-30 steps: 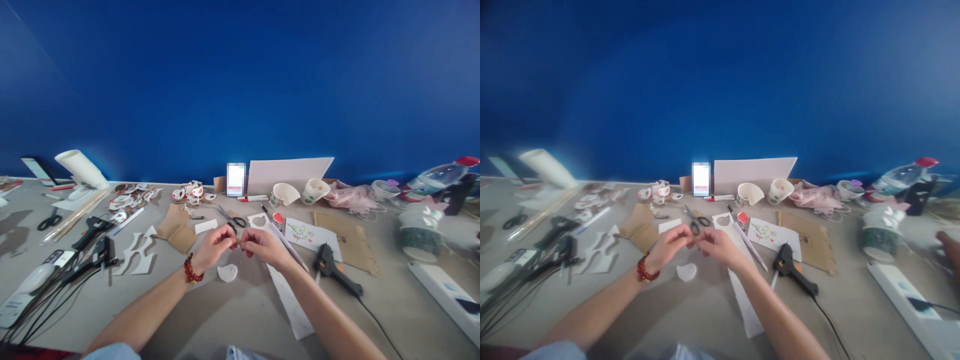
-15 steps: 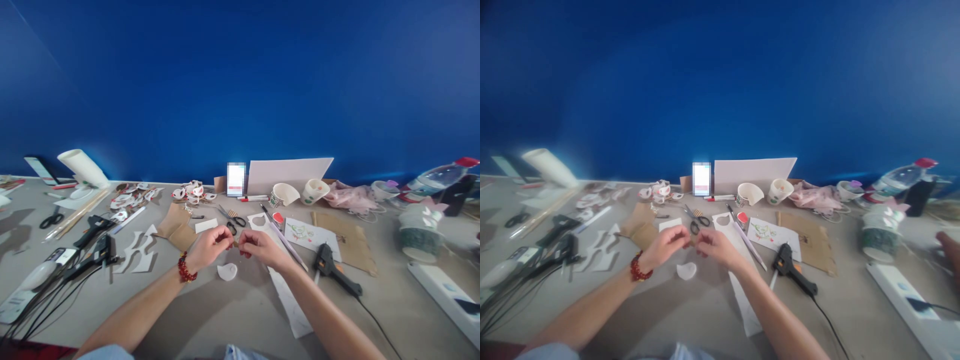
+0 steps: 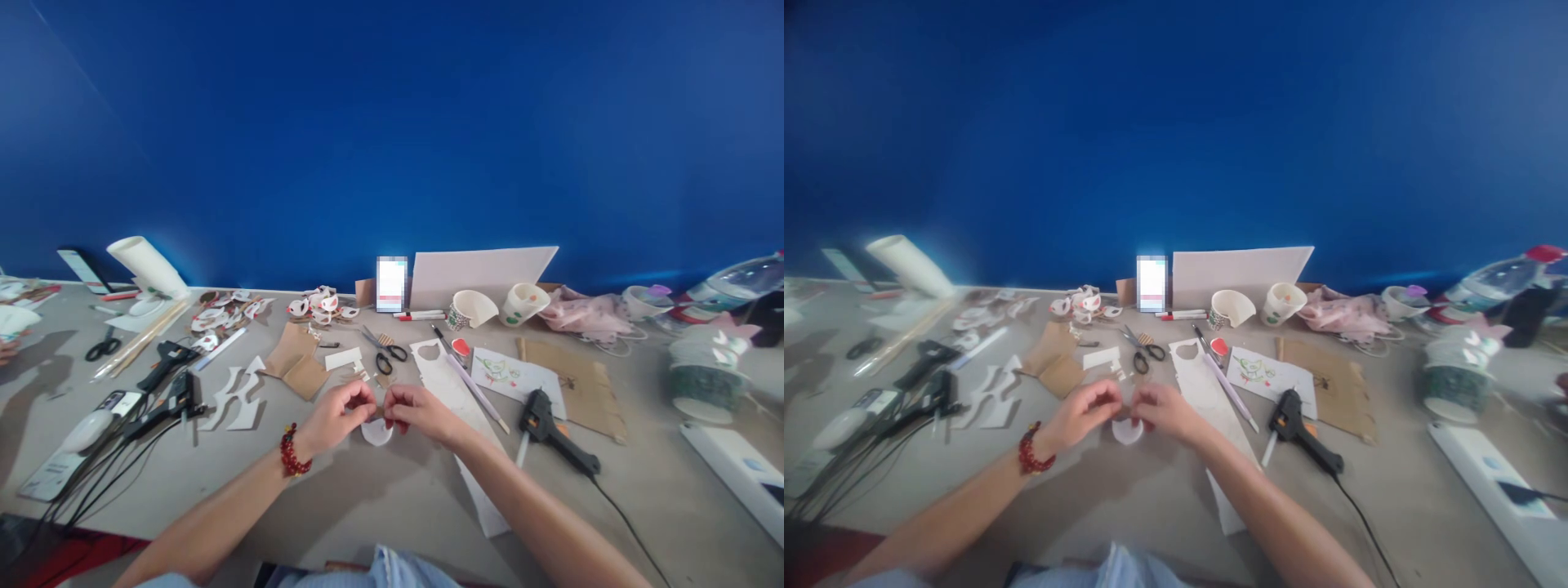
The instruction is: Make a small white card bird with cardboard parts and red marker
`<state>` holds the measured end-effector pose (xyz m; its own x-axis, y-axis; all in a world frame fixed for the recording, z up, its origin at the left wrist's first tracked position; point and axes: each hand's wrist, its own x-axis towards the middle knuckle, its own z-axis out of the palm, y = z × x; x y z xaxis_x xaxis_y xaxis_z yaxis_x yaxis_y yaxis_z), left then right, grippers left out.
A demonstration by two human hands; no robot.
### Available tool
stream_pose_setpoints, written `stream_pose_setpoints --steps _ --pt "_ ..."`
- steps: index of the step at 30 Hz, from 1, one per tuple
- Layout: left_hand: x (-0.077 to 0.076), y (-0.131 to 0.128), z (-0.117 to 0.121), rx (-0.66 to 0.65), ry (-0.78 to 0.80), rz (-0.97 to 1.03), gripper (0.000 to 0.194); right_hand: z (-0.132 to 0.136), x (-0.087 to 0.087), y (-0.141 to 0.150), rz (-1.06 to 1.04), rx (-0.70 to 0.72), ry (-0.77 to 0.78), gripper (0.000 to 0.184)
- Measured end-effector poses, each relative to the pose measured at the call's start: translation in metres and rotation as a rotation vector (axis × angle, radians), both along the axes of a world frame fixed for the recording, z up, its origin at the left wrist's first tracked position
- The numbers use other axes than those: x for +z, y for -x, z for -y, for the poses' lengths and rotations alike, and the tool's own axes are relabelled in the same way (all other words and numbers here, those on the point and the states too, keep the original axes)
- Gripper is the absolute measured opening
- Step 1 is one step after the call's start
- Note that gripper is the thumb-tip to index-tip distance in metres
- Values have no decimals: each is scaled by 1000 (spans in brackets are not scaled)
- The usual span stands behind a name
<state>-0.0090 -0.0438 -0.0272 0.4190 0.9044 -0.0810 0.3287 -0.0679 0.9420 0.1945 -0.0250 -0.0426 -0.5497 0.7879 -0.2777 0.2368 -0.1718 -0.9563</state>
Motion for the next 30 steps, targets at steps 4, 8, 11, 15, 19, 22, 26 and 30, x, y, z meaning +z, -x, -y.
stream_pose_setpoints --steps 4,8,11,15,19,22,26,30 --pt "-10 0 3 9 27 -21 13 6 -6 1 50 -1 -12 6" --pt "-19 1 5 -1 60 -66 16 10 -9 1 137 25 -19 8" --pt "-20 2 8 7 71 -95 16 12 -9 0 190 52 -45 9" --pt "-19 1 8 -3 86 -78 14 13 -6 2 226 32 -130 9" --pt "-18 -2 6 -8 71 -77 11 12 -4 4 238 4 -177 4" --pt "-15 -4 7 3 87 -18 13 12 -6 5 198 -35 -104 3" --pt "-13 -4 10 42 132 97 21 13 -9 4 85 -122 -8 6" --pt "-17 -4 11 26 150 124 21 14 -9 4 30 -125 42 7"
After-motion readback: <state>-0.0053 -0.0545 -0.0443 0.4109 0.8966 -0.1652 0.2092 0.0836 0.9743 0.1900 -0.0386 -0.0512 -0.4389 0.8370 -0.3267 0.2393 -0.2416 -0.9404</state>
